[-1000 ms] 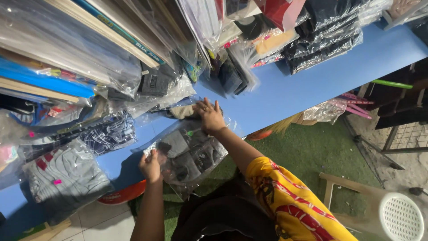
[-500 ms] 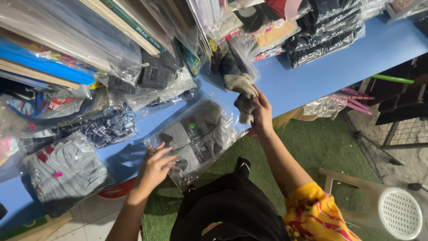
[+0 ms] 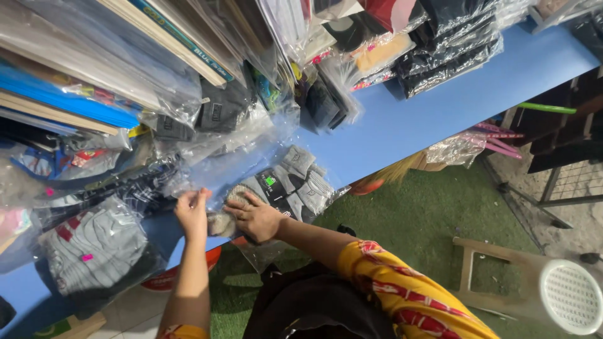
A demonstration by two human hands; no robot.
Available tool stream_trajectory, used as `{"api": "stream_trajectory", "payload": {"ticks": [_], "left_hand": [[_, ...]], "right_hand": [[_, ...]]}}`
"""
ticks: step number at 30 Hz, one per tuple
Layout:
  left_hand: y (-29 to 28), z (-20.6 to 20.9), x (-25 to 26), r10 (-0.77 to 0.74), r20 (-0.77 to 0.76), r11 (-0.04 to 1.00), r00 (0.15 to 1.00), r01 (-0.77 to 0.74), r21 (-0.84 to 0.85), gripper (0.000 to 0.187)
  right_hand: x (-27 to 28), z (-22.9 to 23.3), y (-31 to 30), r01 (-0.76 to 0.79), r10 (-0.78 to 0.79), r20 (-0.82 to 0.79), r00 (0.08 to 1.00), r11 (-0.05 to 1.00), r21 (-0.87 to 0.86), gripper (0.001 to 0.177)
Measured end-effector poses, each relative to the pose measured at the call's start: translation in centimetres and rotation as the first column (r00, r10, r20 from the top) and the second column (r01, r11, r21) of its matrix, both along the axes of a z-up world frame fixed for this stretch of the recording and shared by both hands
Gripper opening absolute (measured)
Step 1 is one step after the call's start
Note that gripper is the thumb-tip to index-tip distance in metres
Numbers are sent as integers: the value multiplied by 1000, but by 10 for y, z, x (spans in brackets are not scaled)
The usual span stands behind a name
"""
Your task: The person is wiping down plastic-packaged retail items, such as socks and clothing, with a cloth to remove dust.
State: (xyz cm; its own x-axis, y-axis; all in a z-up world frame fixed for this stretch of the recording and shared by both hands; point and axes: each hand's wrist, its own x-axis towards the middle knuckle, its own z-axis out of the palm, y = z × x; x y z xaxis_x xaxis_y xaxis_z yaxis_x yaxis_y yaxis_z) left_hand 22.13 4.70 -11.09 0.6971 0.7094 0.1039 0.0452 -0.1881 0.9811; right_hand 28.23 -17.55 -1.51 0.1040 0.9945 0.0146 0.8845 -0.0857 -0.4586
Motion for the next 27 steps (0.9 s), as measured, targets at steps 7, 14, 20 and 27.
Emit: {"api": "stream_trajectory", "payload": {"ticks": [7,14,20,27], "left_hand": [[18,6,11,-20,45,997,999,24,-75,16],[4,-48,10,33,102,999,994,-31,-22,35],[-104,-26,-16,391,-189,825,901,-253,505,98],[-133,-94,-56,425,-222,826,878,-476,-303,59]], "right_hand": [[69,-54,-7,90,-81,409,909,996,-4,53],[108,-50,-44,544,-543,146,827,838,38,49],[43,-87,-32,619,-640,151,754,768,166,51],[-3,-2,-24,347,-350,54,935,936,53,59]]}}
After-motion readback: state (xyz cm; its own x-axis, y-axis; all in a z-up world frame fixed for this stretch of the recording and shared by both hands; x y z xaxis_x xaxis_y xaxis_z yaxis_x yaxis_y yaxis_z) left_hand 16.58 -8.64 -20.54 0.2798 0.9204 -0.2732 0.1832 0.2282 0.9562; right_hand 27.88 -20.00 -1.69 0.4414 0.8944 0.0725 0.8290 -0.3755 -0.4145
